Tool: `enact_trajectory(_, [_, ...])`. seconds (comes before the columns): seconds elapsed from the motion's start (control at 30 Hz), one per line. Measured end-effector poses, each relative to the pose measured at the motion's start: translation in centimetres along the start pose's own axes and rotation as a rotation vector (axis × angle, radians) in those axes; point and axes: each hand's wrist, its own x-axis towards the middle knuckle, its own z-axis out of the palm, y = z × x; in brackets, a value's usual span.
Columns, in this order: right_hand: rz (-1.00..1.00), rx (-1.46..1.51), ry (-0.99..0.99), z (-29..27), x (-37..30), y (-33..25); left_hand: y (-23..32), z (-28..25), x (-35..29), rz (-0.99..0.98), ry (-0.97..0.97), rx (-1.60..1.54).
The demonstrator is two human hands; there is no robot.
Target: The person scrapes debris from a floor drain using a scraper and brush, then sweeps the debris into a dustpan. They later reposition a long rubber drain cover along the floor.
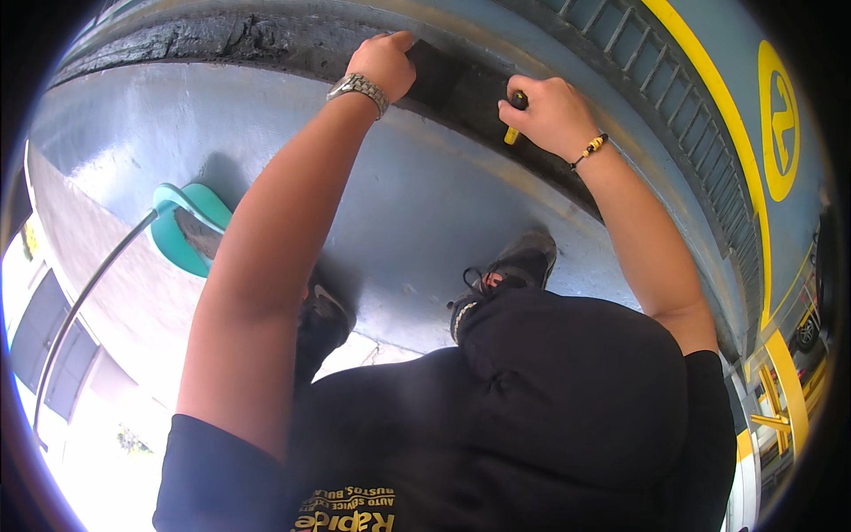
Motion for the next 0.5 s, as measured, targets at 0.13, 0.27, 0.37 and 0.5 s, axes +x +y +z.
enact_trajectory(0.13, [-0.151,0.248,0.216,1.3,2.1,-1.7,0.3,0.3,-0.6,0.015,0.03,-0.028])
enact_trajectory(0.27, [-0.167,0.263,0.316,-0.8,1.5,-2.0,-0.7,-0.1,-0.4,-0.042,0.026,-0.029])
enact_trajectory(0.37, [0.032,0.014,0.074,-1.8,-0.1,-2.1,-1.2,-0.1,-0.8,-0.047,-0.001,-0.019])
enact_trajectory(0.5, [-0.12,0.19,0.205,1.8,1.8,-1.4,-0.9,0.1,-0.4,0.015,0.039,0.007])
